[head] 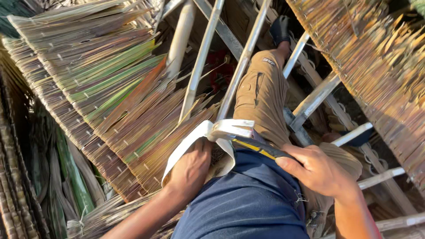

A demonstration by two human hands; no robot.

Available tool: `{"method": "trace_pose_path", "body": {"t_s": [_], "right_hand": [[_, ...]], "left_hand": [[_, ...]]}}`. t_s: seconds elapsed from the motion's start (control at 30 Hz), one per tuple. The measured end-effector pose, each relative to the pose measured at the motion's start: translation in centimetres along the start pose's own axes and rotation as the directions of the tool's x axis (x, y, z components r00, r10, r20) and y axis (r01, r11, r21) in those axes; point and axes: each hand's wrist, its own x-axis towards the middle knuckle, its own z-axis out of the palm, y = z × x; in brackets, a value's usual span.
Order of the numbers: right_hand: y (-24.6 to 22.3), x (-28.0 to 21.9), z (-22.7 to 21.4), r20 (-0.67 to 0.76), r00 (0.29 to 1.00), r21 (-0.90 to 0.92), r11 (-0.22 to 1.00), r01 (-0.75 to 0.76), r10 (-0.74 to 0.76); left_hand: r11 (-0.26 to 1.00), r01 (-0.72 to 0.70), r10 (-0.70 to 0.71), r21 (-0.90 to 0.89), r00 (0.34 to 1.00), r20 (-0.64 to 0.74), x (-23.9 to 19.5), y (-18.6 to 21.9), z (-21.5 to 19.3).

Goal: The person hammers nails into a thatched roof made of dried palm leaves to secure the material to the underlying bamboo frame. The person repeatedly positions nails and strikes them with a hammer while standing on the roof structure.

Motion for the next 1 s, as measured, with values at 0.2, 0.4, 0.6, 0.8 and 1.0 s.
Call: {"method": "trace_pose_path", "body": {"t_s": [0.2,0.4,0.6,0.8,1.0], "right_hand": [[-3.7,-0.2,1.6,0.043,0.997,-0.005,0.998,-0.062,0.062],[-5.0,-1.3,2.0,-0.038,0.987,0.006,0.988,0.155,-0.154],[-3.6,-0.3,1.3,0.103,0.993,0.043,0.997,-0.069,0.064],[0.8,3.4,-2.0,0.005,0.976,0.385,0.900,-0.204,0.220],[11.5,15.3,-7.2,-0.012,0.879,0.940,0.306,-0.153,0.477]], "left_hand": [[0.960,-0.174,0.083,-0.218,0.925,-0.370,-1.1,-2.9,7.6],[0.948,0.095,-0.138,-0.303,0.983,-0.125,-3.2,-1.3,4.6],[0.917,-0.075,0.123,-0.393,0.988,0.096,-1.9,-1.4,-3.4],[0.830,-0.394,0.446,-0.395,0.894,0.047,11.9,-4.1,-12.5],[0.761,-0.456,0.347,-0.461,0.887,-0.304,42.4,-4.4,-8.9]]}}
